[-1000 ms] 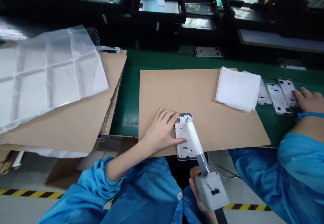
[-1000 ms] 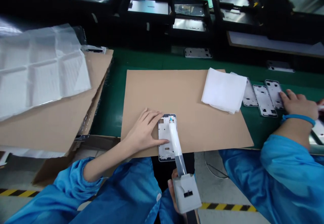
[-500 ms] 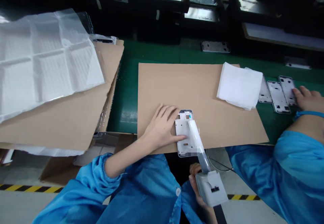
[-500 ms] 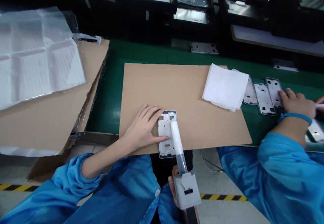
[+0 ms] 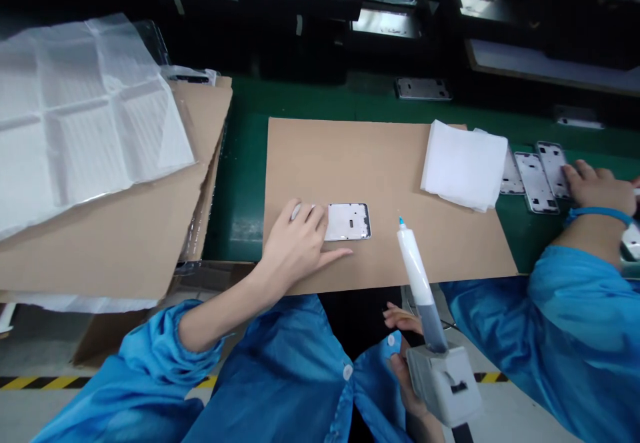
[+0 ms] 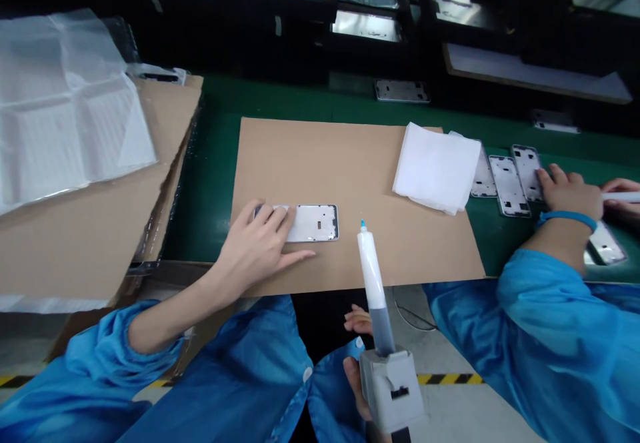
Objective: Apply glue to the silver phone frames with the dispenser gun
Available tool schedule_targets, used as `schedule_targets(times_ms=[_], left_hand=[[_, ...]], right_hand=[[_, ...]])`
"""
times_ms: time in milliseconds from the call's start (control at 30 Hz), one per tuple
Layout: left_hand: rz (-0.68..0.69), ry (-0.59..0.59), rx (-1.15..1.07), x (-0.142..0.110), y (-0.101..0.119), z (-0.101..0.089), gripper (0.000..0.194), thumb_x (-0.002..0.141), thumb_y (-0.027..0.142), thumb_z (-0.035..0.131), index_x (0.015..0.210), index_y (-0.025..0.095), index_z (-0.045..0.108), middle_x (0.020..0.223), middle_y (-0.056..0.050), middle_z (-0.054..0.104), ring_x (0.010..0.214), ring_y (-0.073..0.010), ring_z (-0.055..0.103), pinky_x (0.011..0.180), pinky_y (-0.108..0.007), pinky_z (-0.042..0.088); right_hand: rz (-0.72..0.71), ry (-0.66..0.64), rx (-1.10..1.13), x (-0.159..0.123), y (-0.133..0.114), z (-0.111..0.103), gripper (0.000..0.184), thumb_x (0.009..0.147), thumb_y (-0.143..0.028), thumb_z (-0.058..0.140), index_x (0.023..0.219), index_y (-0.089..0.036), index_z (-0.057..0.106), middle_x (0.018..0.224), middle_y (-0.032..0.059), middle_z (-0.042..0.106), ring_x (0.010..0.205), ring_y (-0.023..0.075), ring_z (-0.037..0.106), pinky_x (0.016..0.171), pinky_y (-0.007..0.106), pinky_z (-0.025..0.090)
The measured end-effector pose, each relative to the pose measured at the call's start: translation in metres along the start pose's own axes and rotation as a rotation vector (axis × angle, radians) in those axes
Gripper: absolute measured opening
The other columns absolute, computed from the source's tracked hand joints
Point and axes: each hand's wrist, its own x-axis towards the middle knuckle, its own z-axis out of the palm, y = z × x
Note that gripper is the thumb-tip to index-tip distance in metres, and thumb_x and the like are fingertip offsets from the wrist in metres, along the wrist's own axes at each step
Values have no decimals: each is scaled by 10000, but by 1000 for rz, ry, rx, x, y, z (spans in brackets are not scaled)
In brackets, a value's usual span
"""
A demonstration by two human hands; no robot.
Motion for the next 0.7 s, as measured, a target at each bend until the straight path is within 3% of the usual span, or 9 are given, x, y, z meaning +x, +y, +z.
schedule_targets(times_ms=[67, 100, 167, 233, 367, 500, 600, 700], left_hand=[[22, 1, -4, 0, 0, -4, 767, 1182, 762, 501, 1369, 86, 811, 1260, -237, 813, 1211, -413, 757, 1230, -605, 509], [67, 1, -29, 0, -1, -4, 703, 1200, 718, 498, 1339, 108, 820, 1298, -224, 810, 1237, -400, 750, 1232, -591, 507], [177, -8, -107, -1, -4, -1, 603, 1210, 658, 525, 1424, 160, 789, 1494, -192, 763, 1387, -384, 696, 1281, -571, 468], [234, -37, -172, -3, -6, 1, 624, 1197, 676, 552, 1566, 198, 711, 1595, -172, 712, 1473, -377, 643, 1291, -555, 455], [217, -89, -164, -5, 3, 5, 737, 1174, 707, 579, 1632, 135, 650, 1392, -211, 751, 1299, -394, 693, 1133, -528, 529], [177, -47, -133, 0, 14, 16, 620, 1215, 549, 556, 1619, 89, 655, 1286, -206, 774, 1197, -375, 714, 1042, -493, 542], [130, -2, -162, 3, 11, 26, 644, 1224, 545, 522, 1590, 36, 670, 1198, -212, 795, 1128, -368, 733, 994, -489, 562], [153, 19, -306, 1, 4, 30, 589, 1204, 538, 575, 1563, 91, 711, 1060, -142, 825, 1039, -318, 762, 1090, -514, 566]], right_hand=[[38, -11, 42, -7, -10, -7, 990, 1023, -531, -107, 1892, -287, 300, 1945, 66, 181, 1720, 449, 305, 1313, 744, 369], [45, -12, 49, -10, -14, -10, 1004, 1016, -535, -117, 1887, -271, 307, 1946, 65, 177, 1728, 445, 292, 1329, 750, 349], [37, -11, 59, -16, -20, -14, 1004, 1007, -502, -113, 1878, -250, 316, 1944, 71, 183, 1736, 443, 270, 1337, 766, 325], [31, -3, 70, -19, -22, -15, 977, 1006, -463, -79, 1873, -255, 320, 1939, 77, 202, 1734, 441, 267, 1336, 772, 319], [30, 35, 123, -21, -20, -13, 937, 1027, -489, -58, 1880, -341, 299, 1928, 71, 245, 1719, 459, 302, 1317, 785, 326], [67, 81, 149, -23, -24, -18, 927, 1054, -505, -76, 1900, -354, 270, 1926, 53, 250, 1714, 465, 324, 1291, 762, 359], [71, 190, 108, -26, -35, -30, 894, 1111, -470, -34, 1881, -251, 363, 1886, 116, 341, 1670, 416, 394, 1269, 680, 404], [18, 297, 47, -28, -44, -42, 862, 1168, -425, -13, 1860, -114, 397, 1817, 201, 441, 1614, 363, 453, 1196, 613, 445]])
